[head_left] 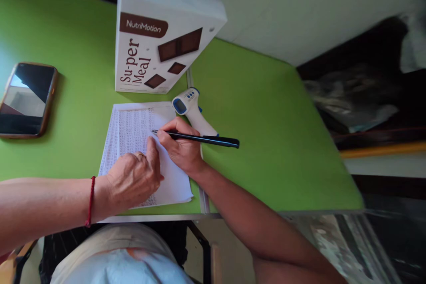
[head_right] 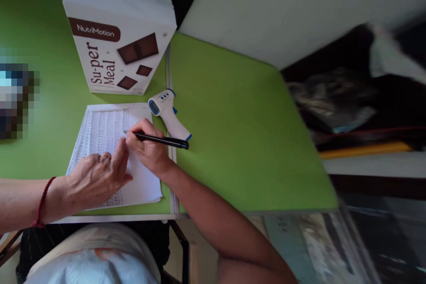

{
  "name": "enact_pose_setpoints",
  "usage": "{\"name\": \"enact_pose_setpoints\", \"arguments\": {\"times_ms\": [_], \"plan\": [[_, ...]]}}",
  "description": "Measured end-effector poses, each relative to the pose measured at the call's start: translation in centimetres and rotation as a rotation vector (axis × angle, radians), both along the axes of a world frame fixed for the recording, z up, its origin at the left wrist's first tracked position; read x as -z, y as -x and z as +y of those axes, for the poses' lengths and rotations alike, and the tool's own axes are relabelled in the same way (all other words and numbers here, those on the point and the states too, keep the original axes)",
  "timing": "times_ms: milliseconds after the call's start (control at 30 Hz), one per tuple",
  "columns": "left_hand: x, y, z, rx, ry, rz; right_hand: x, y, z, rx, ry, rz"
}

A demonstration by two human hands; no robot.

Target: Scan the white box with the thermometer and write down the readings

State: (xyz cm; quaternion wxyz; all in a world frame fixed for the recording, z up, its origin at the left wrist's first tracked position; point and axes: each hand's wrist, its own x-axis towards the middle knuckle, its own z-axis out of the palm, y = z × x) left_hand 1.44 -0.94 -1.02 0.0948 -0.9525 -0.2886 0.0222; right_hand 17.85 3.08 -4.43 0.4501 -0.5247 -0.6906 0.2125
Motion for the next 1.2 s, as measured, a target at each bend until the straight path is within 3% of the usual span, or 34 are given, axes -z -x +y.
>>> {"name": "enact_pose_setpoints", "arguments": {"times_ms": [533,833,1200], "plan": [[-0.24,0.10,0.09,-0.008,0.027,-0.017,-0.06,0.00,0.02,-0.006,0.075,-0.058],[-0.96,0.03,0.28,-0.019,0.070,0.065,0.04,0.11,0.14,0.034,0.010,-0.027],[-0.61,0.17,0.24,-0.026,0.051,0.012,0.06,-0.07,0.16,0.011,0.063,-0.068]]}}
